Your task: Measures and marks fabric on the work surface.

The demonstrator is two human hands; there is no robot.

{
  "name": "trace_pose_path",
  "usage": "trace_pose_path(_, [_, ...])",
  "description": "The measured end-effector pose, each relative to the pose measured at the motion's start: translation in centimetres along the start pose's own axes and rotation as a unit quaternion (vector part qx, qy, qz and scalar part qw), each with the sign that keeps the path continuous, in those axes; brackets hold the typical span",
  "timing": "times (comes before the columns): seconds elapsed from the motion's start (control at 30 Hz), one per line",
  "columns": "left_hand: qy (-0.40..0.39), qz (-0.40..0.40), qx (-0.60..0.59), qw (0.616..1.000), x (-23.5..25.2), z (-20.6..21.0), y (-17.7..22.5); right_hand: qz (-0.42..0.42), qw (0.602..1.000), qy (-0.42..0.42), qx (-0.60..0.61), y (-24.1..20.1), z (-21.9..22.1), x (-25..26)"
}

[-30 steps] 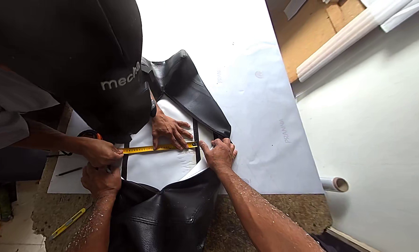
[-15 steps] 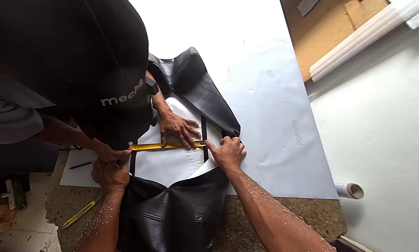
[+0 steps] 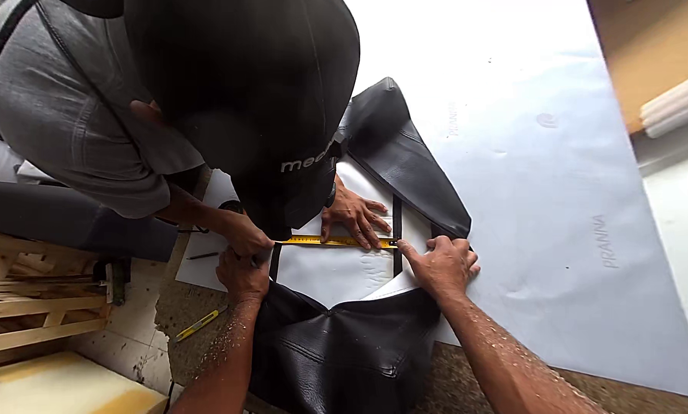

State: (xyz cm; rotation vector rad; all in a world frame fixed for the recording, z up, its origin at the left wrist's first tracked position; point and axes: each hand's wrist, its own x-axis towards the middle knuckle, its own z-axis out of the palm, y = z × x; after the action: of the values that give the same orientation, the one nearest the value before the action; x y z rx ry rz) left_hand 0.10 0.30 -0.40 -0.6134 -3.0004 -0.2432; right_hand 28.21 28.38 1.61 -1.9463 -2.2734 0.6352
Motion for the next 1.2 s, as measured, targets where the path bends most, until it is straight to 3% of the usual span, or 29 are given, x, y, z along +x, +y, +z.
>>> trace_pose_path(0.97, [0.024, 0.009, -0.028, 0.999, -0.08, 0.66, -0.20, 0.013, 1.000, 0.006, -0.024, 0.19, 0.36, -0.06])
trace_pose_path(1.2, [0.021, 0.008, -0.032, 0.999, -0.07, 0.36, -0.02, -0.017, 1.000, 0.018, 0.014, 0.83, 0.38, -0.31])
